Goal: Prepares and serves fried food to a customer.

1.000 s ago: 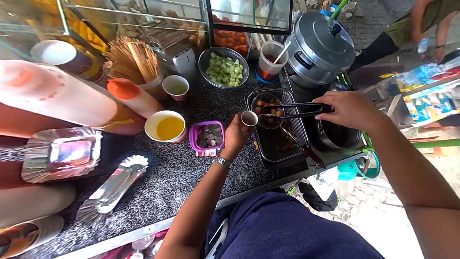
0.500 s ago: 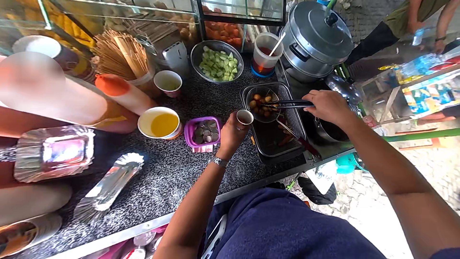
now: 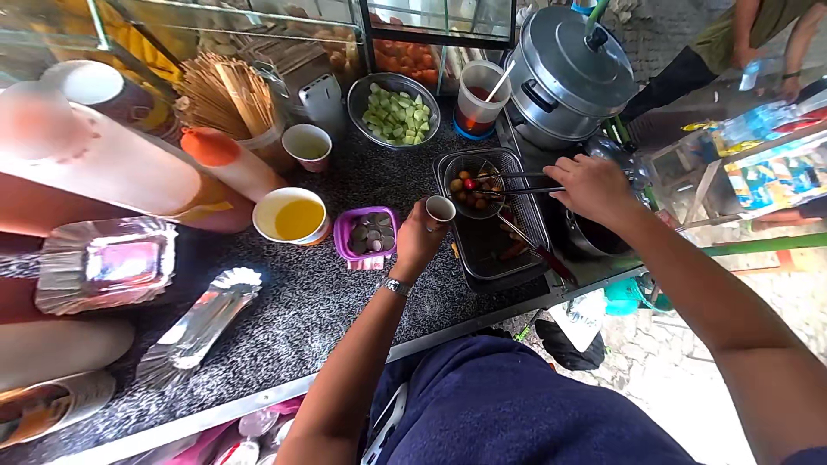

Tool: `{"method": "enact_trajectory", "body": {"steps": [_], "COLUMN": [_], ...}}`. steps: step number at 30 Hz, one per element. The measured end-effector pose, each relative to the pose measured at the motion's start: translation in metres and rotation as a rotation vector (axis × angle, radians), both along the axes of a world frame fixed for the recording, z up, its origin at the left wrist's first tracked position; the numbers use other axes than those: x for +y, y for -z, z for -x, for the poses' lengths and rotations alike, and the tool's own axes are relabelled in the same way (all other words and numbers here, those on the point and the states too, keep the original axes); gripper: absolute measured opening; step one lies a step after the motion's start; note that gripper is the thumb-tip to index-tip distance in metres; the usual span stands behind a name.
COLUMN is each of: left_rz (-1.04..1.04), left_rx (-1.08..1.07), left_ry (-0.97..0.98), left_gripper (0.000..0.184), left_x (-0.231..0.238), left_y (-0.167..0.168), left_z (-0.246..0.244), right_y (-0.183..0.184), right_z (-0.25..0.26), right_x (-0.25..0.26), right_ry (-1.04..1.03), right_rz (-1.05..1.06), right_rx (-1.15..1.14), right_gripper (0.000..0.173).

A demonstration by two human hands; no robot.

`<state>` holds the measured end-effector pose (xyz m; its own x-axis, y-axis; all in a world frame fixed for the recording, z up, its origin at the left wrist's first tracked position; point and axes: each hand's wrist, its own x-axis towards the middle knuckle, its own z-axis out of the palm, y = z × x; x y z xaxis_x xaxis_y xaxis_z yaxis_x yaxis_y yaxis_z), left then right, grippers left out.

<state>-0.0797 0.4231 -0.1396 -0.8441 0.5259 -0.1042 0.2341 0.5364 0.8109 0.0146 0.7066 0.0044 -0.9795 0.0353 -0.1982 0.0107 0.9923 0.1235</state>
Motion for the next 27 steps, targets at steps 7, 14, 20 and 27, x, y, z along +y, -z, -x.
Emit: {"method": "enact_trajectory", "body": {"steps": [7,14,20,27], "left_rz": [-0.036,-0.138,-0.127,-0.146], "left_rx": [-0.009,0.066,0.049,0.064], "left_ry": [-0.014,0.02,0.025,0.068], "left_gripper": [0.066,0.066,0.068,0.065], "left_x": [0.009,-0.001,-0.003,0.009], "left_y": [0.009,0.011,0.001,-0.019], "left_z": [0.004,-0.009,-0.021,-0.029], "right_y": [-0.04,-0.029,-0.002,-0.025], "right_z": [-0.031,-0.029,-0.013,-0.038], "right_x": [0.009,0.037,0.04,0.063], "right_ry": [-0.026,0.207,0.132,0.132], "right_rz": [0.202,-0.125,-0.089,0.022], "right_rx": [0.031,-0.301,-0.384,-0.242], "right_gripper": [0.047,0.052,0.044,0.037]}}
